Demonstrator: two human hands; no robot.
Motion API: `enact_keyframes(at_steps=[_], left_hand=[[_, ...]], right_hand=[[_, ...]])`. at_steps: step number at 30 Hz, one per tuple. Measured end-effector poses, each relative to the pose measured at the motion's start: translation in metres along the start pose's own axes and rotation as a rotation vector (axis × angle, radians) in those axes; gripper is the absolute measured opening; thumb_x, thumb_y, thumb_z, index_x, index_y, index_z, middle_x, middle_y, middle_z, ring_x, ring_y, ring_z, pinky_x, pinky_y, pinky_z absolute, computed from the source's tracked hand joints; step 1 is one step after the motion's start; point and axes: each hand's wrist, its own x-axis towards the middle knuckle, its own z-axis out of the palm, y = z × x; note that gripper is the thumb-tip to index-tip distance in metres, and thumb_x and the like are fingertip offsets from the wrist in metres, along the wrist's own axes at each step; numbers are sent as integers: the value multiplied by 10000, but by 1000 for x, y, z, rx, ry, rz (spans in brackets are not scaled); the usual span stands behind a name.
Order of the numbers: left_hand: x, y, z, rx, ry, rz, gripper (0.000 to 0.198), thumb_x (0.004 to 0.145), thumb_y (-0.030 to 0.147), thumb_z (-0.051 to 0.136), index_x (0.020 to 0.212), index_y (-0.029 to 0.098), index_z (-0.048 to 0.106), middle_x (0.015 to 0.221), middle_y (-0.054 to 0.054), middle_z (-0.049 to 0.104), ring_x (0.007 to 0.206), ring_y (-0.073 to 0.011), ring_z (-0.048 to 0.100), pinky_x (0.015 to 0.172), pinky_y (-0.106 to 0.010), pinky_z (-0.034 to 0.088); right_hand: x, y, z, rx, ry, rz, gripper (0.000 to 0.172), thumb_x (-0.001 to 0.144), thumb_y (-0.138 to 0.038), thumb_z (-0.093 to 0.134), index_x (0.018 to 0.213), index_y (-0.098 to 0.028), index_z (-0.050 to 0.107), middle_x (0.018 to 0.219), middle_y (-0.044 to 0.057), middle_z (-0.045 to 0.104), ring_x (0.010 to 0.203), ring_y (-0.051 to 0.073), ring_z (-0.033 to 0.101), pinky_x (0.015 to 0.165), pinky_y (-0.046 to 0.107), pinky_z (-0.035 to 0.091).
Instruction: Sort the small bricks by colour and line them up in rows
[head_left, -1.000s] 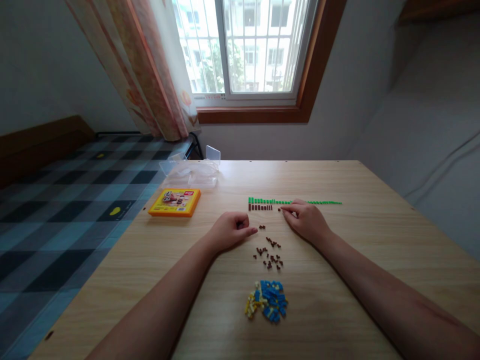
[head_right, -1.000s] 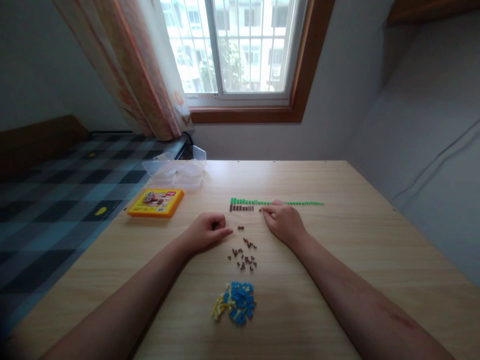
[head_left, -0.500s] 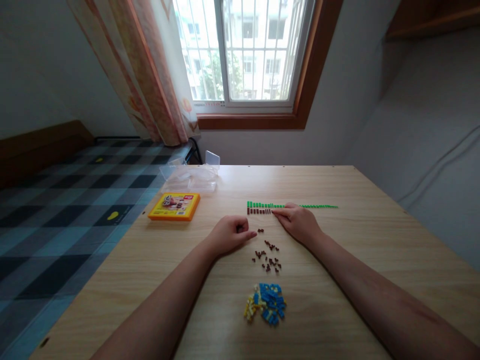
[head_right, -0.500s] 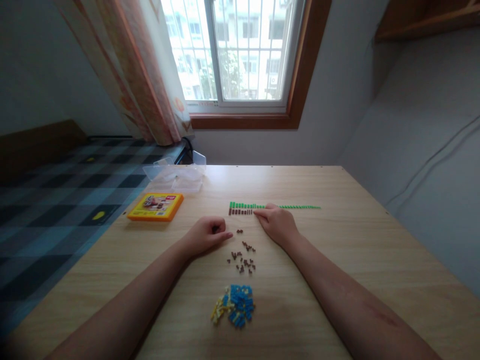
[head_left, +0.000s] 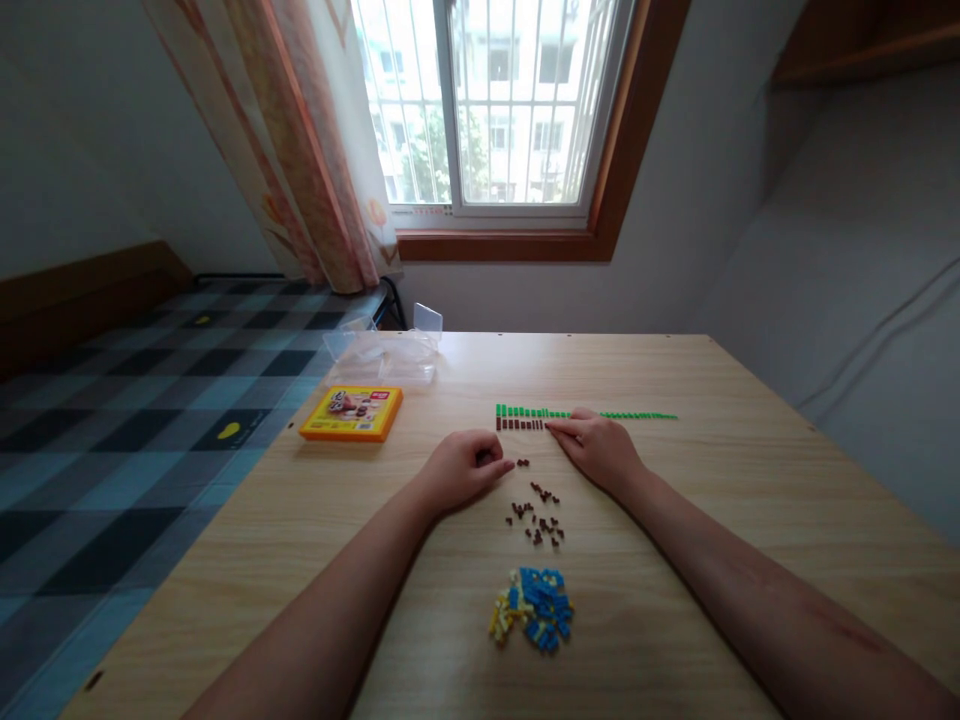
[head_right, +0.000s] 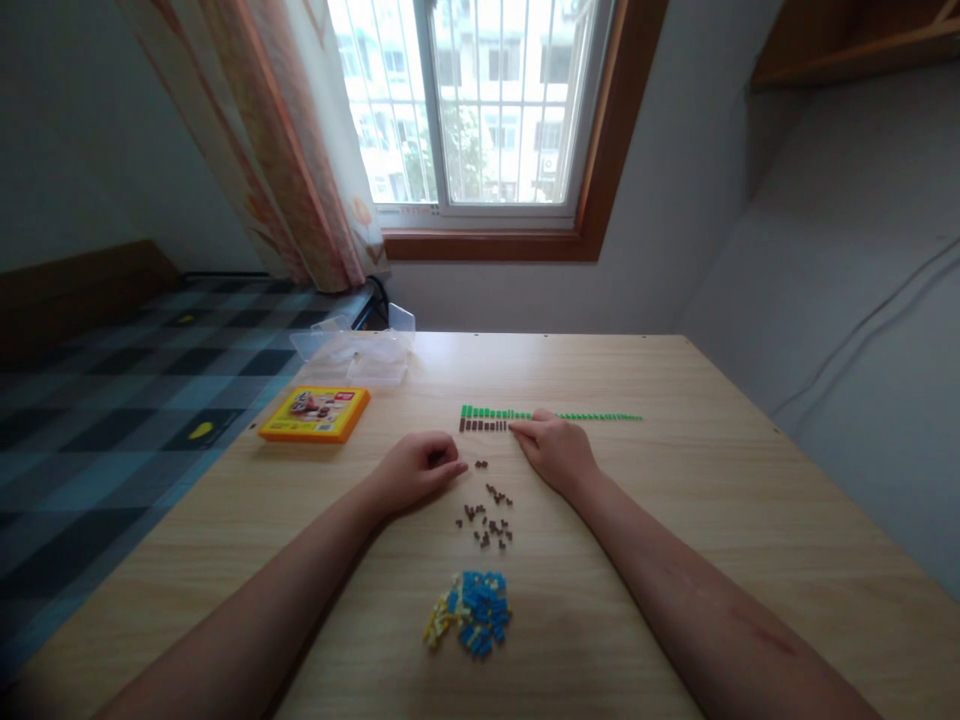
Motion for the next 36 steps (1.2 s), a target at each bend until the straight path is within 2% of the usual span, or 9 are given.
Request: enact_keyframes(at_steps=[3, 7, 12, 17, 21, 25, 30, 36], left_hand=[[0, 3, 1, 66, 4, 54, 113, 838, 226, 621, 817, 174, 720, 778, -23, 654, 689, -140, 550, 639, -256, 416], [-1, 3, 3, 144, 16, 94, 227, 840, 154, 581, 958, 204, 768, 937, -51, 683, 736, -144, 599, 716, -278, 482], [-2, -1, 4, 226, 7, 188, 319, 879, 164, 554, 1086, 270, 771, 1059, -50, 675, 820, -150, 638, 786, -295, 513], [-3, 1, 2, 309, -22, 221, 315, 876, 184, 570, 1063, 322, 783, 1110, -30, 670, 800, -141, 641, 775, -298, 514], [-2, 3, 0, 364, 0, 208, 237, 892, 219, 586, 999, 287, 787, 1075, -36, 690, 876, -179, 652, 813, -329, 513], [0, 3, -1, 416, 16, 207, 164, 899, 239, 610, 873, 242, 772, 1001, -43, 718, 940, -212, 641, 862, -359, 503], [1, 3, -1, 458, 31, 200, 151, 896, 219, 611, 847, 229, 754, 996, -46, 720, 940, -220, 627, 848, -364, 500], [1, 3, 4, 480, 33, 207, 159, 914, 238, 602, 883, 235, 758, 961, -48, 711, 932, -213, 620, 832, -347, 493]], right_hand=[[-1, -1, 0, 59, 38, -11, 261, 980, -347, 546, 1082, -308, 783, 896, 32, 718, 791, 168, 647, 677, 260, 440], [-4, -6, -2, 197, 73, -106, 247, 965, -283, 554, 1035, -260, 790, 878, 50, 720, 774, 166, 646, 730, 273, 477], [-10, -14, -6, 303, -17, -344, 213, 932, -245, 585, 996, -256, 788, 862, 41, 706, 776, 155, 633, 715, 266, 471], [-12, -21, -9, 265, -87, -389, 196, 925, -289, 613, 1017, -280, 787, 849, 24, 689, 724, 134, 615, 669, 250, 436], [-10, -19, -14, 206, -78, -367, 153, 913, -292, 633, 941, -253, 779, 891, 32, 708, 785, 150, 637, 714, 256, 446], [-7, -5, -16, 108, -42, -272, 127, 894, -252, 631, 855, -224, 749, 909, 36, 715, 803, 163, 646, 721, 259, 445], [-1, 12, -10, 61, 5, -120, 161, 918, -269, 603, 875, -224, 751, 887, 33, 706, 772, 161, 638, 695, 256, 440], [5, 12, -4, 57, 20, -76, 213, 957, -282, 572, 965, -244, 781, 924, 40, 727, 816, 175, 656, 714, 258, 459]])
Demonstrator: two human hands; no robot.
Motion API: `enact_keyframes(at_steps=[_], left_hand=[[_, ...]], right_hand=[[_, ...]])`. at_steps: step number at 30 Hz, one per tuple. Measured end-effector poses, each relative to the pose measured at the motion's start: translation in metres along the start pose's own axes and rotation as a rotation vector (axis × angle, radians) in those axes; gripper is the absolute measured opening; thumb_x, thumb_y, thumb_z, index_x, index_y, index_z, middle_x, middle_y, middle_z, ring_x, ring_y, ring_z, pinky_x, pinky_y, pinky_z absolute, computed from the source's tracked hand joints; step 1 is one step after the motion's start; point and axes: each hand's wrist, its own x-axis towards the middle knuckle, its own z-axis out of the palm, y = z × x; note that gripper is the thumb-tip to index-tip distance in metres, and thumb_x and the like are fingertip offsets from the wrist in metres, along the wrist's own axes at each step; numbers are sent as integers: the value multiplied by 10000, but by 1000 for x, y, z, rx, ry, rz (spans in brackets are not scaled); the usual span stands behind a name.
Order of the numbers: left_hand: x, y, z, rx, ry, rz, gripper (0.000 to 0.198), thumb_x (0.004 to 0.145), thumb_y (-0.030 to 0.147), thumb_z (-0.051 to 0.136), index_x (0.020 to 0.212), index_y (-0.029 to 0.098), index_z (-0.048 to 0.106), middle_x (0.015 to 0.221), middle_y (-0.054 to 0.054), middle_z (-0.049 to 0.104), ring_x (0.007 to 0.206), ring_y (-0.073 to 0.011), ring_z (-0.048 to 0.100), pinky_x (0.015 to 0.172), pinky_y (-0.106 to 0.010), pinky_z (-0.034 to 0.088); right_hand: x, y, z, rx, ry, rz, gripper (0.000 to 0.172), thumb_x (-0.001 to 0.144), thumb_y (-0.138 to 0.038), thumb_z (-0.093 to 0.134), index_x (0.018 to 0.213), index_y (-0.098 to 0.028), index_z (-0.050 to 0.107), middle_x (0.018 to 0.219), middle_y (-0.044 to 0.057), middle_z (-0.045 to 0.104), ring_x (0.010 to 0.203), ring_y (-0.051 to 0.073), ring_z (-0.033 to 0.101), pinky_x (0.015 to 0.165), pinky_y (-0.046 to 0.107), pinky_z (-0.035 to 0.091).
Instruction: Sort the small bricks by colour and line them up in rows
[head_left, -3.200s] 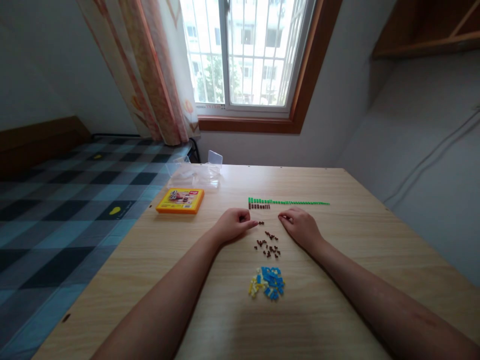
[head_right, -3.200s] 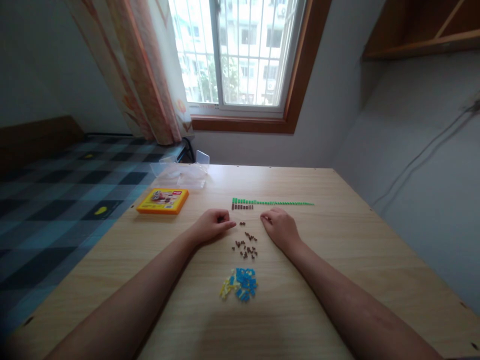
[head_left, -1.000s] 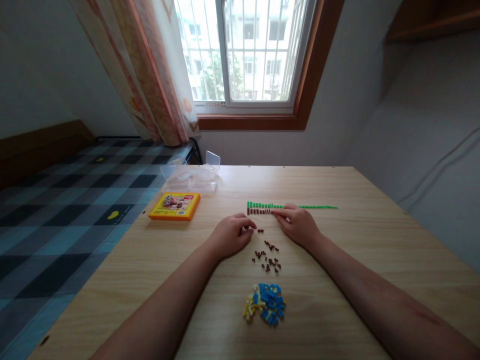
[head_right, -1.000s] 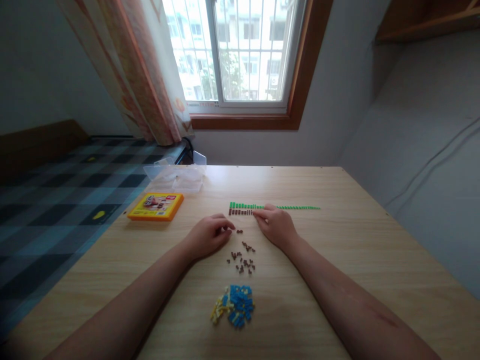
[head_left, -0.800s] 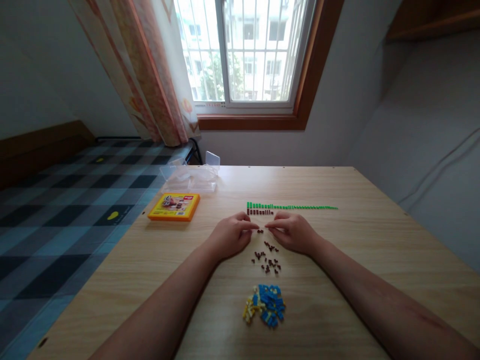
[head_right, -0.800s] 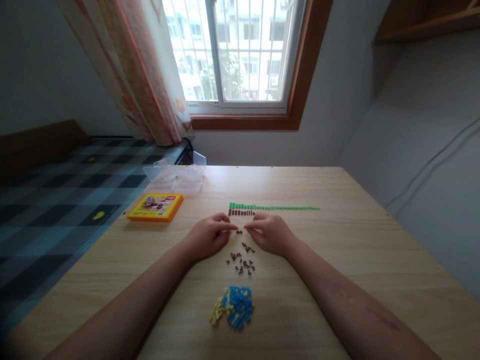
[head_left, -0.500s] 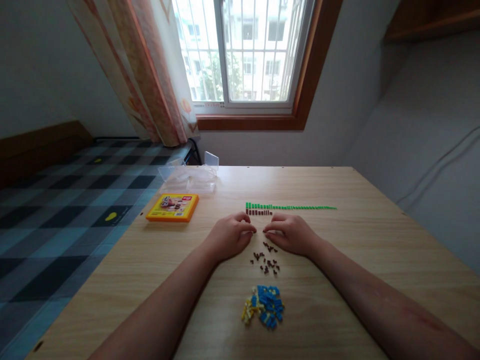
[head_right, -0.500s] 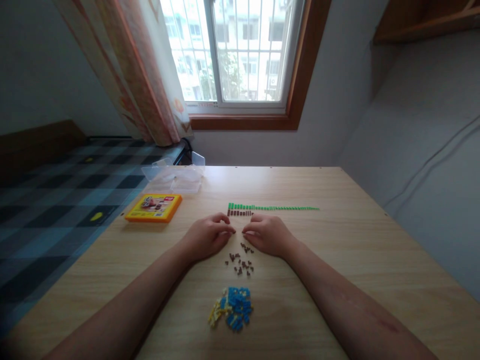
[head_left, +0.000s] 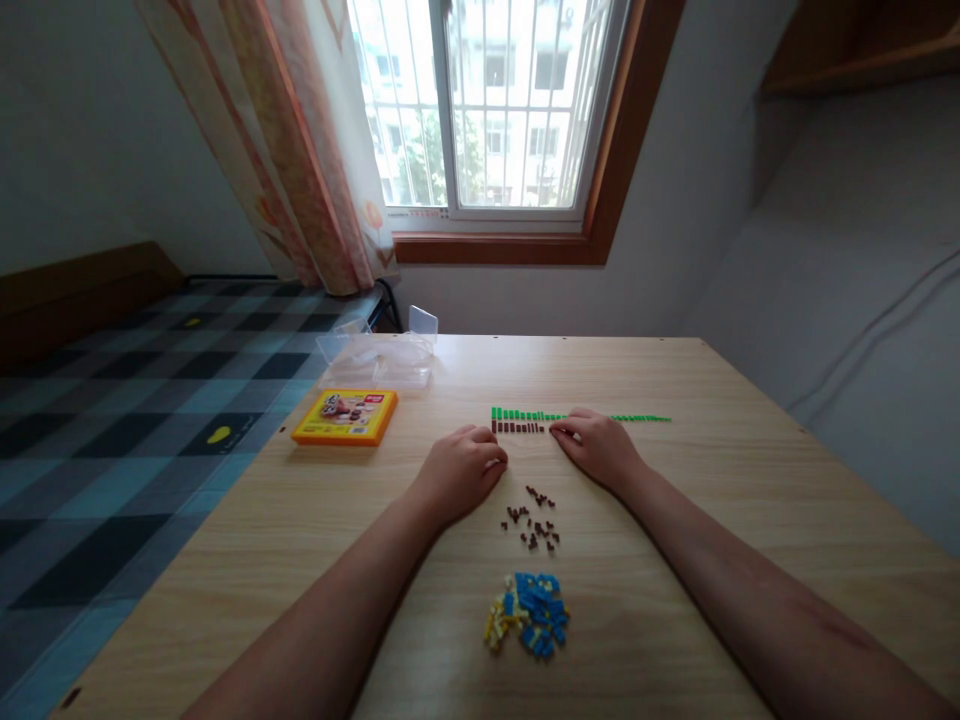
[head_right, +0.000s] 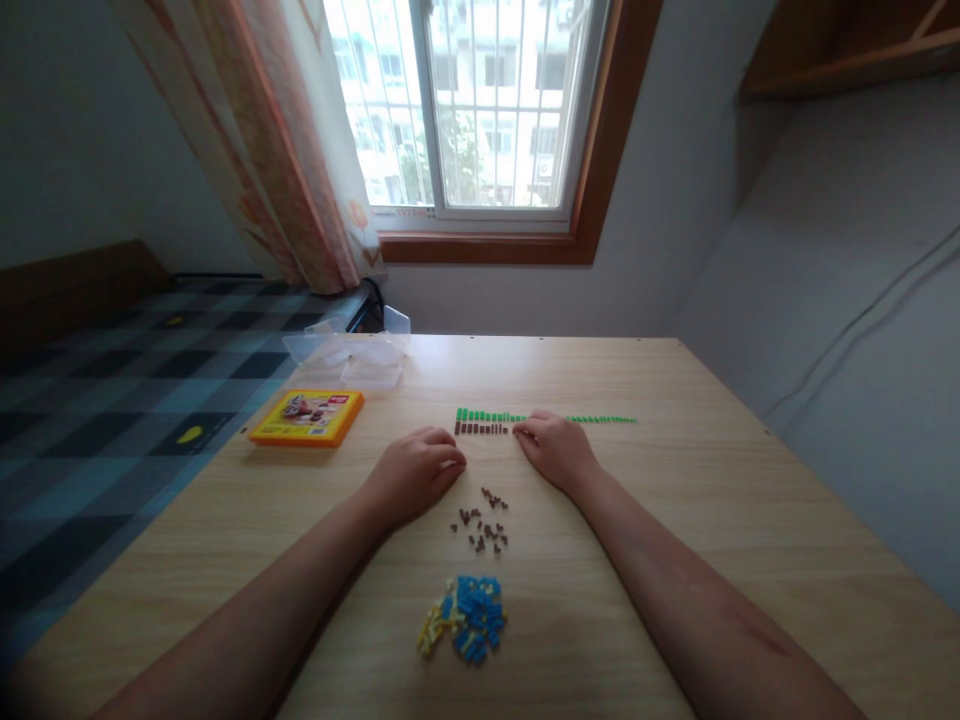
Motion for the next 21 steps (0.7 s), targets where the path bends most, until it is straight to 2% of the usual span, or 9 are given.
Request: enact_keyframes(at_steps=[6, 17, 21], left_hand=[[1, 4, 0, -12, -11, 61, 226, 968, 272, 546, 946, 263, 771, 963, -53, 696, 918, -200, 613, 816, -335, 489], [0, 5, -1, -23, 25, 36, 232, 965, 282, 548, 984, 279, 780, 950, -51, 671, 880, -193, 600, 809, -339, 491], [0, 5, -1, 2, 81, -4, 220, 952, 276, 561, 995, 276, 776, 973, -48, 671, 864, -182, 603, 807, -327, 488]], right_hand=[[0, -1, 0, -8, -2, 3, 223, 964, -302, 575, 1011, -272, 790, 927, 33, 733, 810, 177, 665, 707, 262, 468], [0, -1, 0, -7, -14, 2, 227, 971, -309, 575, 1034, -295, 793, 909, 27, 732, 794, 173, 666, 696, 259, 468], [0, 0, -1, 30, 6, 1, 232, 965, -280, 573, 1044, -288, 791, 936, 33, 732, 832, 177, 668, 723, 262, 477]])
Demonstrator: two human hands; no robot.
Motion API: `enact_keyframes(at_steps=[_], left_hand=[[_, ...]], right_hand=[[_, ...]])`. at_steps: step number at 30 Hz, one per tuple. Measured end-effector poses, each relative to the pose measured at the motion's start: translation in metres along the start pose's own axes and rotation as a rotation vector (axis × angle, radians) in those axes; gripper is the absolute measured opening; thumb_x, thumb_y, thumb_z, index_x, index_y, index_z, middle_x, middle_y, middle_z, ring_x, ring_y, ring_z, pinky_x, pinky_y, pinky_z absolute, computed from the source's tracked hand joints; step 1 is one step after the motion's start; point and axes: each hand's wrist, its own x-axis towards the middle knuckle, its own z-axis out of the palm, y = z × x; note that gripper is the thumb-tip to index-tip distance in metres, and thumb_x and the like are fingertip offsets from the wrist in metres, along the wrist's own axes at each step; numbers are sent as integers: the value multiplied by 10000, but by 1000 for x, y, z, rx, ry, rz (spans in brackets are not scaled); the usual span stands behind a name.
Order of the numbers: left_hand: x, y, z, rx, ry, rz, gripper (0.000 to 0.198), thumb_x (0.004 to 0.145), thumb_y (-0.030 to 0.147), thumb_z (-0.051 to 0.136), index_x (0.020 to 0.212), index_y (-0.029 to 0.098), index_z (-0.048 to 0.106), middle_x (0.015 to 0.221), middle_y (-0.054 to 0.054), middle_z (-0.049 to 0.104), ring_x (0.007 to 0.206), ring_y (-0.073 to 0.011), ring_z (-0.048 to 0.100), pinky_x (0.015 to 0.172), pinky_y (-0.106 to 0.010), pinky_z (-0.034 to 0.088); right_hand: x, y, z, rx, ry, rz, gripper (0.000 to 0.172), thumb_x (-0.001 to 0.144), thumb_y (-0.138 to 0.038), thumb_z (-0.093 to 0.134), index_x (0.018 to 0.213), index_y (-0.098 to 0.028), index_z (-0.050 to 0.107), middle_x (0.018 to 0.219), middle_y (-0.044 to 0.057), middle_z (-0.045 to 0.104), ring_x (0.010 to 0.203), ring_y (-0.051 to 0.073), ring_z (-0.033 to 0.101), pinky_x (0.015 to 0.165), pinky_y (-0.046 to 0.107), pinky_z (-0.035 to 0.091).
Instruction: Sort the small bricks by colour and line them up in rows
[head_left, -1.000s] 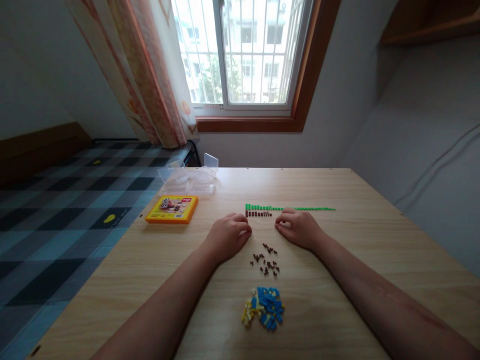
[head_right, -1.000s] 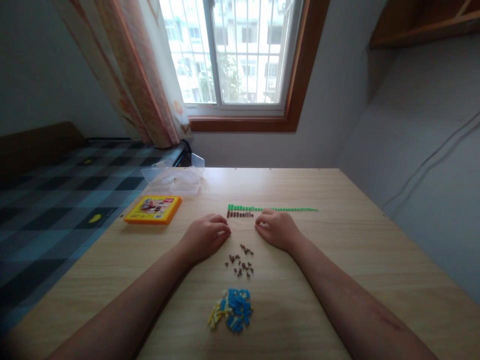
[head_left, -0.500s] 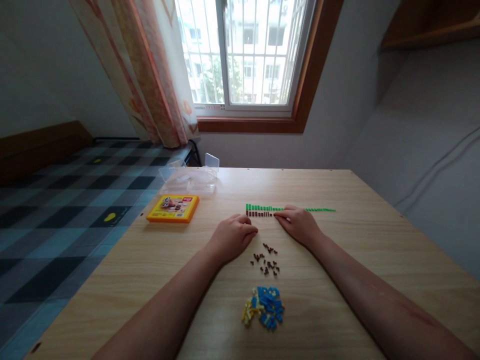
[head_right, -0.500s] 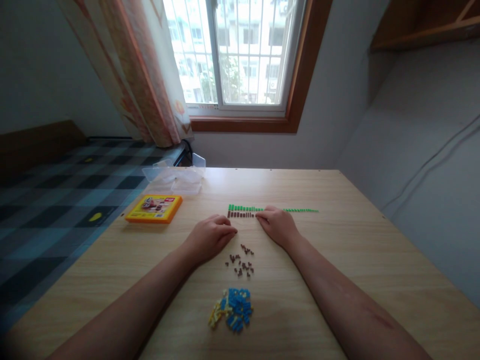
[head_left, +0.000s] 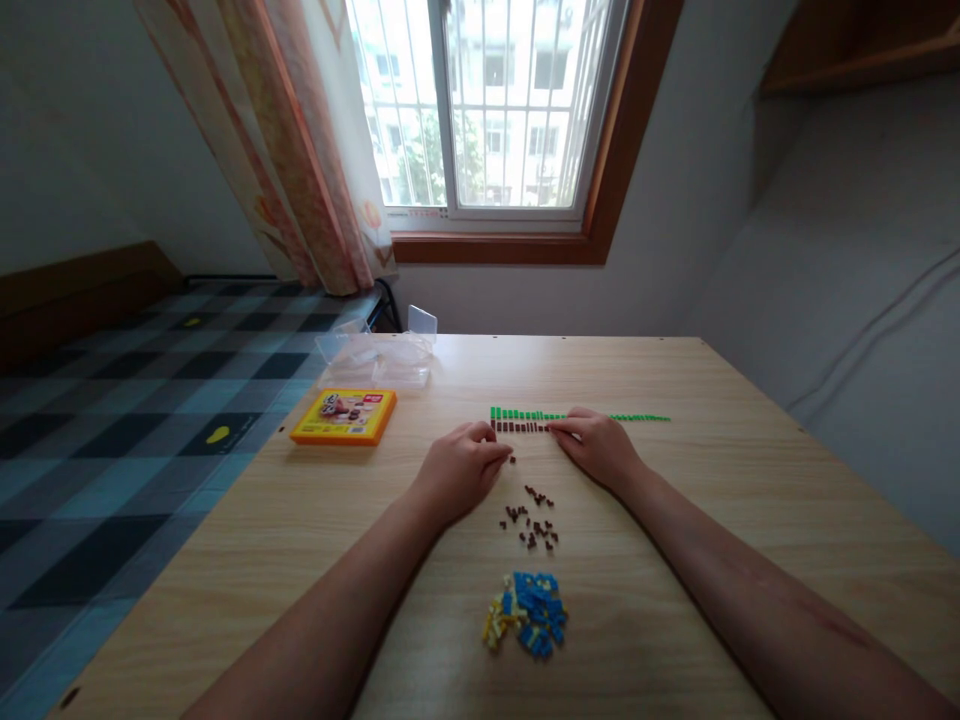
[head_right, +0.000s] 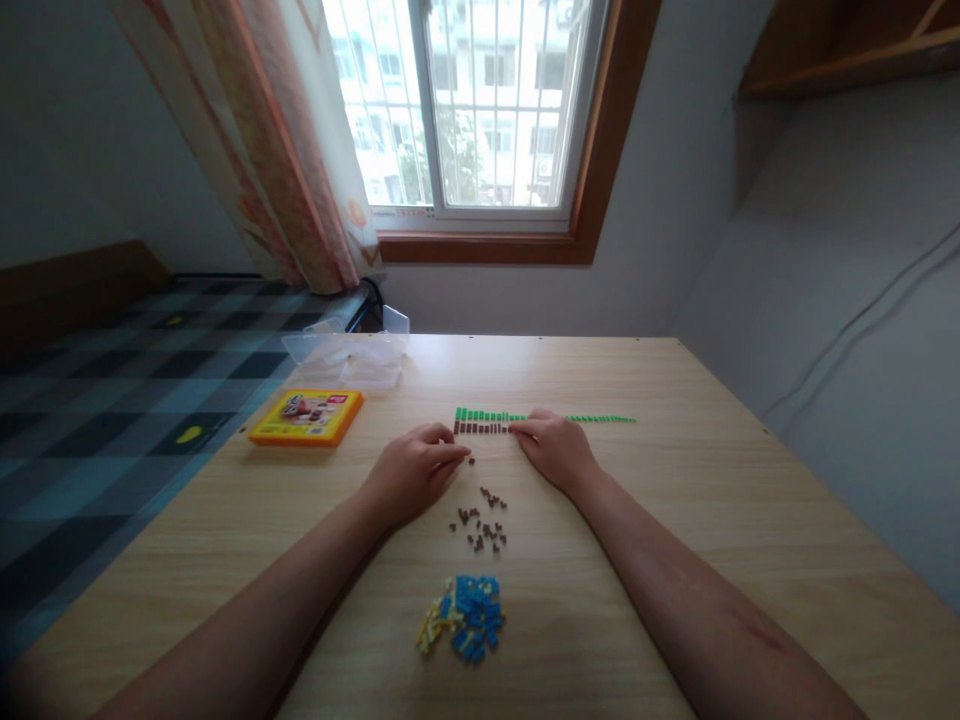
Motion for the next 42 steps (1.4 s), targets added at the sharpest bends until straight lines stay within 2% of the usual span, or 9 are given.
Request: enact_keyframes(at_steps=[2, 6, 13, 21, 25, 33, 42], left_hand=[[0, -1, -1, 18, 9, -22, 216, 943, 268, 563, 941, 253, 778, 970, -54, 671, 846, -181, 600, 801, -328, 486], [0, -1, -2, 24, -56, 7, 251, 942, 270, 556, 810, 233, 766, 919, -53, 661, 805, -178, 592, 764, -327, 476], [-1, 0, 2, -19, -83, 57, 224, 953, 298, 565, 980, 305, 787, 971, -40, 665, 866, -185, 613, 775, -319, 472], [-1, -6, 2, 26, -30, -12, 222, 945, 289, 571, 909, 282, 790, 951, -31, 682, 841, -176, 620, 760, -306, 480], [-2, -9, 4, 12, -10, -46, 220, 939, 282, 575, 953, 264, 794, 978, -37, 700, 844, -176, 635, 769, -309, 494], [-2, -10, 4, -34, 47, -43, 223, 928, 253, 578, 983, 251, 795, 957, -39, 723, 836, -179, 650, 765, -309, 512], [-2, -8, 4, -35, 49, -47, 209, 915, 237, 593, 970, 253, 794, 944, -41, 726, 828, -175, 648, 752, -304, 513]], right_hand=[[0, 1, 0, 11, 7, -1, 233, 958, -273, 574, 1037, -279, 793, 937, 38, 730, 833, 181, 665, 728, 268, 480], [-2, -3, 1, 56, 53, -21, 221, 936, -248, 584, 1001, -250, 796, 910, 47, 722, 797, 178, 656, 726, 275, 484], [-8, -21, -1, 151, 12, -256, 226, 950, -245, 568, 1037, -233, 776, 957, 64, 723, 818, 166, 655, 754, 276, 489], [-8, -29, 0, 147, -92, -369, 206, 940, -259, 606, 1056, -277, 776, 896, 34, 690, 766, 150, 616, 693, 266, 453], [-10, -22, 0, 106, -70, -324, 185, 946, -252, 599, 967, -252, 783, 899, 37, 708, 800, 161, 638, 720, 271, 462], [-7, 8, -5, 37, 10, -10, 175, 924, -249, 616, 913, -227, 790, 883, 44, 708, 781, 177, 644, 726, 285, 460], [-3, 3, 0, 5, 4, 13, 220, 940, -253, 583, 982, -228, 797, 878, 52, 710, 788, 189, 637, 702, 290, 451]])
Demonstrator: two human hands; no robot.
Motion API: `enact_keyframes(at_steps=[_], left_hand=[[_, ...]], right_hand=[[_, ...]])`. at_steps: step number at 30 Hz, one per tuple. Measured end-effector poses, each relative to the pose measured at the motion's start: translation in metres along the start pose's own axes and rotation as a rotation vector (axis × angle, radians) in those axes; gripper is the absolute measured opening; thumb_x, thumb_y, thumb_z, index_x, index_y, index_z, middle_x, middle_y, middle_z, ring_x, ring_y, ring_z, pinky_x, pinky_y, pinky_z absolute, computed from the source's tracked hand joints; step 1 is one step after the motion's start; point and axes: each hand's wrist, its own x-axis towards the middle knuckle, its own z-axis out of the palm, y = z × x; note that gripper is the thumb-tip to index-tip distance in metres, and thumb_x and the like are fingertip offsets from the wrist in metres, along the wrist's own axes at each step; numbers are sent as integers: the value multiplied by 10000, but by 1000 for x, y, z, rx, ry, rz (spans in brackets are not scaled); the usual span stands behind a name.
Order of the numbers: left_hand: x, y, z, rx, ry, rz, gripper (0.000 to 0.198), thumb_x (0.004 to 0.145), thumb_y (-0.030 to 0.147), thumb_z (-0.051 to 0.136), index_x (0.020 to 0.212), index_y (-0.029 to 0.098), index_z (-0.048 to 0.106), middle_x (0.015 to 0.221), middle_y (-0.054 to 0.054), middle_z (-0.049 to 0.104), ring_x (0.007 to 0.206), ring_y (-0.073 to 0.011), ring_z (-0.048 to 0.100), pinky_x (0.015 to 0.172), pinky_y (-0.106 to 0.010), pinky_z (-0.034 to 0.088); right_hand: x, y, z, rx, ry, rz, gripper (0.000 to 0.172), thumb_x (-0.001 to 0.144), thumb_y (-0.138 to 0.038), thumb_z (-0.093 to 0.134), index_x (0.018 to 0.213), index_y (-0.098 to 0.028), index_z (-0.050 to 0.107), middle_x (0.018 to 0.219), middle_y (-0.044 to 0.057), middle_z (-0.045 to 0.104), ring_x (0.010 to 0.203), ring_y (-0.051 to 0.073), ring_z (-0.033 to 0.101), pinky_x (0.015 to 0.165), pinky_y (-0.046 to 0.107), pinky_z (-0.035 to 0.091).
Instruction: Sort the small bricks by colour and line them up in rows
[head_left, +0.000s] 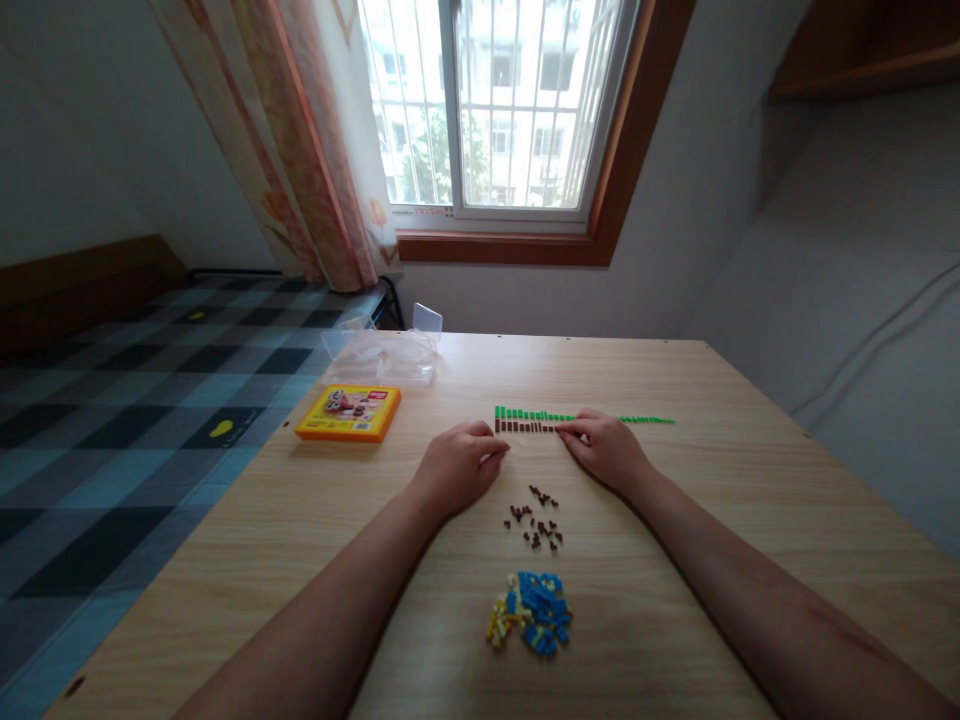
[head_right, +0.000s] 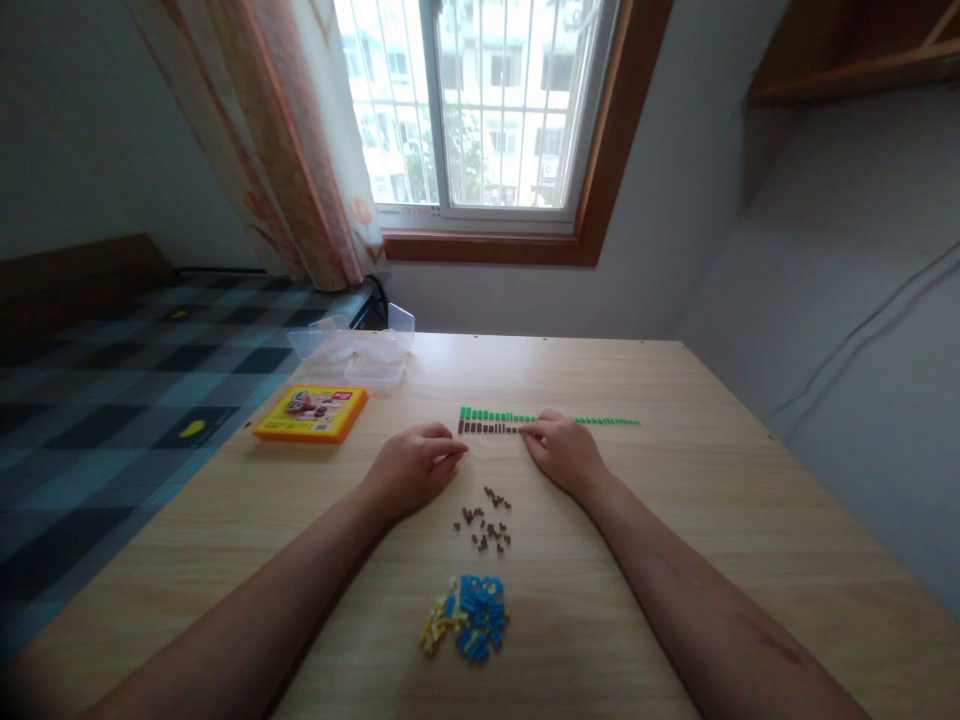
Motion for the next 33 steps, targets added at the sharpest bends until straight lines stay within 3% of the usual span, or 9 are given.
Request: enact_keyframes(at_steps=[9, 13, 20, 33], left_hand=[[0, 3, -2, -20, -5, 17, 202, 925, 242, 588, 965, 254, 786, 955, -40, 731, 815, -170, 651, 753, -308, 516], [-1, 9, -4, -98, -89, 88, 196, 911, 218, 593, 958, 254, 780, 952, -34, 735, 831, -166, 662, 767, -306, 520], [-3, 20, -3, -161, -224, 136, 209, 925, 259, 606, 1051, 271, 772, 980, -38, 718, 849, -164, 667, 786, -306, 519], [0, 29, 1, -84, -256, 143, 175, 939, 283, 602, 943, 255, 775, 914, -32, 709, 863, -187, 654, 784, -310, 499]], right_hand=[[0, 3, -1, 101, 66, -28, 209, 918, -216, 589, 941, -203, 796, 845, 57, 706, 744, 178, 621, 699, 290, 456], [-2, 1, -2, 186, 92, -65, 203, 901, -199, 594, 926, -190, 795, 793, 54, 688, 681, 160, 591, 655, 284, 448], [-7, -6, -6, 402, -4, -119, 165, 861, -199, 629, 861, -179, 792, 755, 54, 703, 619, 135, 577, 576, 257, 435], [-13, -40, -16, 427, -235, -212, 144, 825, -180, 652, 772, -184, 785, 672, 11, 634, 592, 103, 536, 561, 225, 385]])
